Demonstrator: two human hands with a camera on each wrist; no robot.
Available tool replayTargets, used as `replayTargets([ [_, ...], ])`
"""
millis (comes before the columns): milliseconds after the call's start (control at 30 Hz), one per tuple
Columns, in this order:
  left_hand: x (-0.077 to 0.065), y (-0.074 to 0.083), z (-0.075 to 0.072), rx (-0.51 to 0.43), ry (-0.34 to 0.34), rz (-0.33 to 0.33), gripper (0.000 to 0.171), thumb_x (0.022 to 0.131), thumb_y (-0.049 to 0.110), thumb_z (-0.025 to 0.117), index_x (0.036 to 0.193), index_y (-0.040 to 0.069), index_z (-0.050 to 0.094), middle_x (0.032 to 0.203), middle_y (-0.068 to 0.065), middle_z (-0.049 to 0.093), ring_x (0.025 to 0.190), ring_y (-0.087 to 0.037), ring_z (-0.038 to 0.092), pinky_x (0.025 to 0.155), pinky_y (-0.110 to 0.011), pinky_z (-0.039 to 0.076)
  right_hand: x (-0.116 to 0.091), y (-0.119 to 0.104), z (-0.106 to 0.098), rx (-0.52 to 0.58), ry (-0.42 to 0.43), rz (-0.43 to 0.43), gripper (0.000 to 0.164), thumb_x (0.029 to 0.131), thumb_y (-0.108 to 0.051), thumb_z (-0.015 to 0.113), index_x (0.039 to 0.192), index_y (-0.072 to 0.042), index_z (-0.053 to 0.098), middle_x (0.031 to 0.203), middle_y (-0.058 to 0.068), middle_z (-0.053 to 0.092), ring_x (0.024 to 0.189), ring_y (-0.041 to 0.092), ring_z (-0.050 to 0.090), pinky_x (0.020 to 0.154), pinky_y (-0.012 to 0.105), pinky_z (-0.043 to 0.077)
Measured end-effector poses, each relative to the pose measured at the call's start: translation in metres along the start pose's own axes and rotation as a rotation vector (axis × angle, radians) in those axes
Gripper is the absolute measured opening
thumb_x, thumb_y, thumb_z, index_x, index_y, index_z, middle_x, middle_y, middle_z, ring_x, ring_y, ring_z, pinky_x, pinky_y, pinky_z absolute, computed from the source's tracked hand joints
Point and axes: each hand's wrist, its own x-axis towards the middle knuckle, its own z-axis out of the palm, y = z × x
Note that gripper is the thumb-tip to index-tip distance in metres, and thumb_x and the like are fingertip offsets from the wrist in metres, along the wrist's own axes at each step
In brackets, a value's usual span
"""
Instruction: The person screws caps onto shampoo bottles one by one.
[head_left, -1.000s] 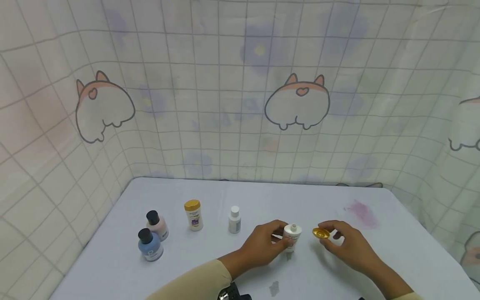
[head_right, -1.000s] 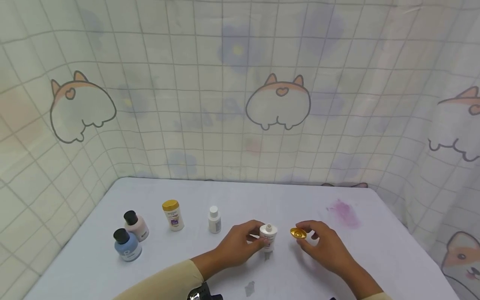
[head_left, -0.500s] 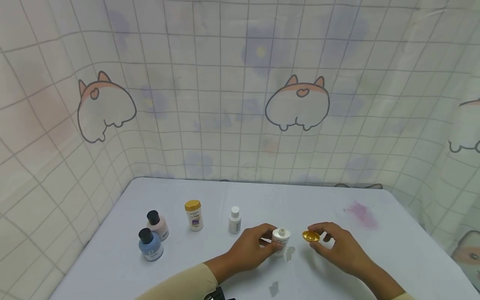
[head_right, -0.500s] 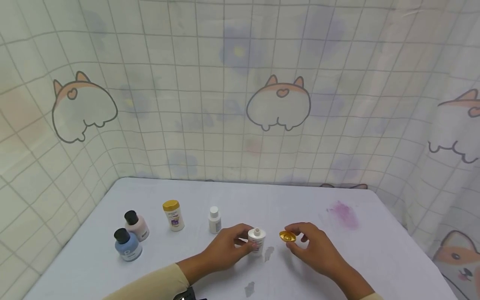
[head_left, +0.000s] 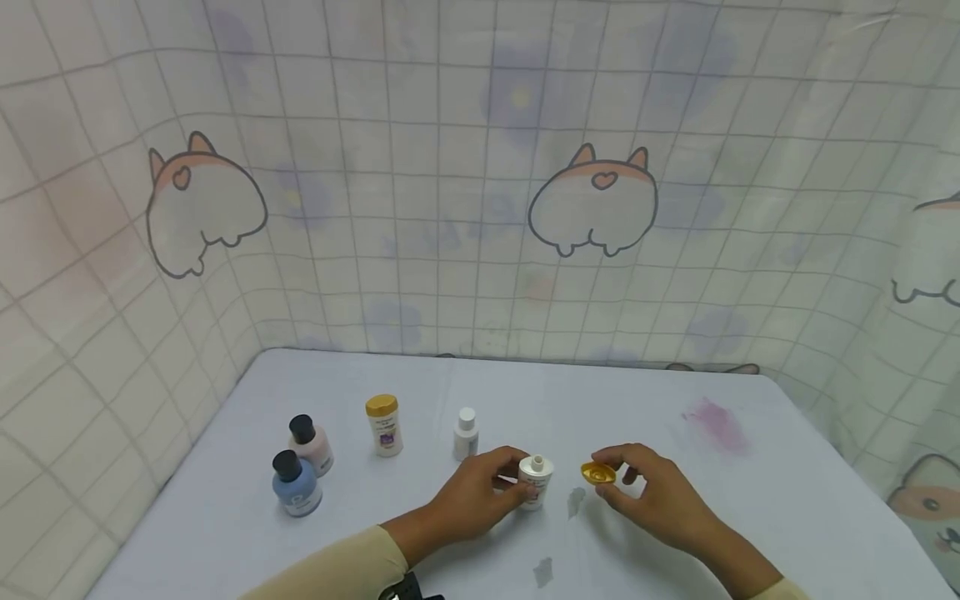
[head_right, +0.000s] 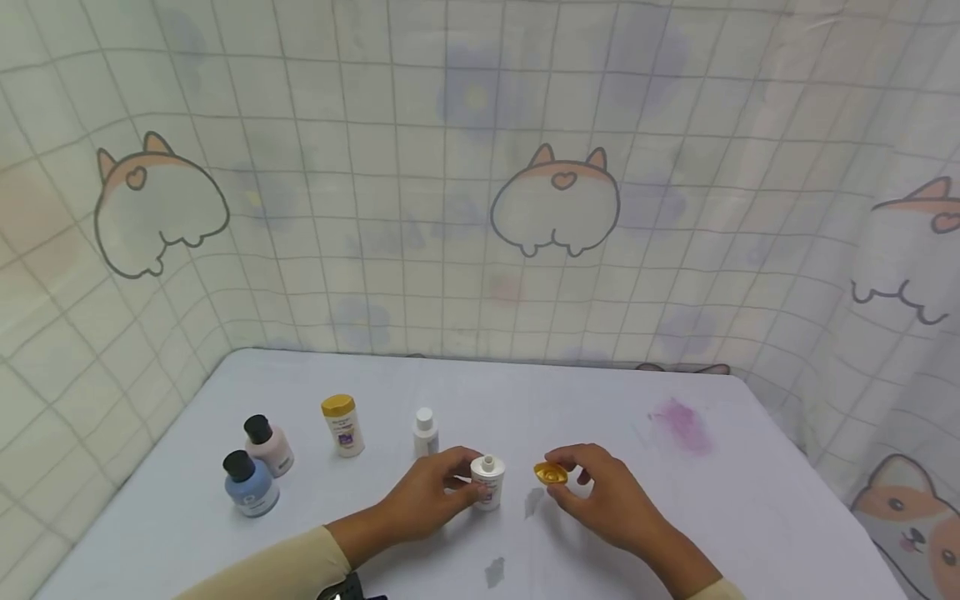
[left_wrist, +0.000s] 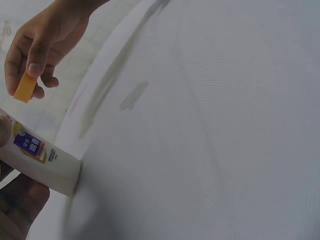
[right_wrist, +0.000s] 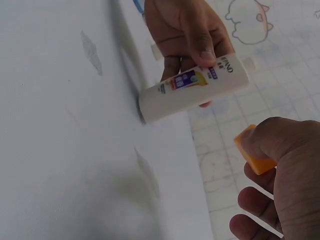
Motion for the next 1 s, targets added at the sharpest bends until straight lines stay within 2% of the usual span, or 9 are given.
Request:
replayTargets([
  [300,-0.004,-0.002,-0.002,-0.008,-0.004,-0.057,0.032,0.088,0.035,0.065,0.118,0.027,0.055,0.111,0.016,0.06,0.101,-0.002,0.058,0.084,-0.019,0.049,0.002,-0.007,0.006,0.026,-0.024,-0.003,0.035,0.082,-0.033,0.074,0.113,-0.034,0.057,0.103,-0.022,0.06,0.085,0.008,0.056,0.069,0.028,0.051],
  [367,-0.004,-0.002,-0.002,-0.009,-0.005,-0.059,0.033,0.089,0.036,0.065,0.119,0.028,0.054,0.111,0.015,0.06,0.101,-0.002,0.057,0.084,-0.019,0.049,0.002,-0.008,0.007,0.029,-0.026,-0.014,0.034,0.082,-0.034,0.073,0.113,-0.031,0.058,0.103,-0.021,0.061,0.083,0.01,0.056,0.068,0.028,0.051],
  [533,-0.004,-0.001,-0.001,-0.015,0.003,-0.025,0.036,0.089,0.032,0.065,0.122,0.027,0.051,0.114,0.013,0.059,0.104,-0.003,0.057,0.086,-0.021,0.049,0.004,-0.013,0.01,0.044,-0.02,-0.036,0.036,0.082,-0.031,0.074,0.115,-0.025,0.06,0.103,-0.019,0.06,0.082,0.011,0.057,0.067,0.029,0.051],
  [700,-0.001,0.001,0.002,-0.012,0.013,0.006,0.041,0.086,0.034,0.068,0.122,0.026,0.051,0.115,0.012,0.059,0.102,-0.004,0.058,0.086,-0.023,0.05,0.007,-0.017,0.012,0.057,-0.011,-0.063,0.035,0.082,-0.028,0.074,0.114,-0.027,0.06,0.103,-0.019,0.06,0.084,0.006,0.056,0.068,0.029,0.052],
  [1000,0.001,0.001,0.002,-0.016,0.035,-0.082,0.036,0.082,0.035,0.072,0.114,0.025,0.057,0.107,0.016,0.061,0.094,-0.001,0.06,0.082,-0.018,0.05,0.013,-0.024,0.012,0.068,-0.017,-0.092,0.033,0.084,-0.03,0.072,0.114,-0.027,0.059,0.103,-0.019,0.06,0.084,0.006,0.055,0.068,0.029,0.052],
])
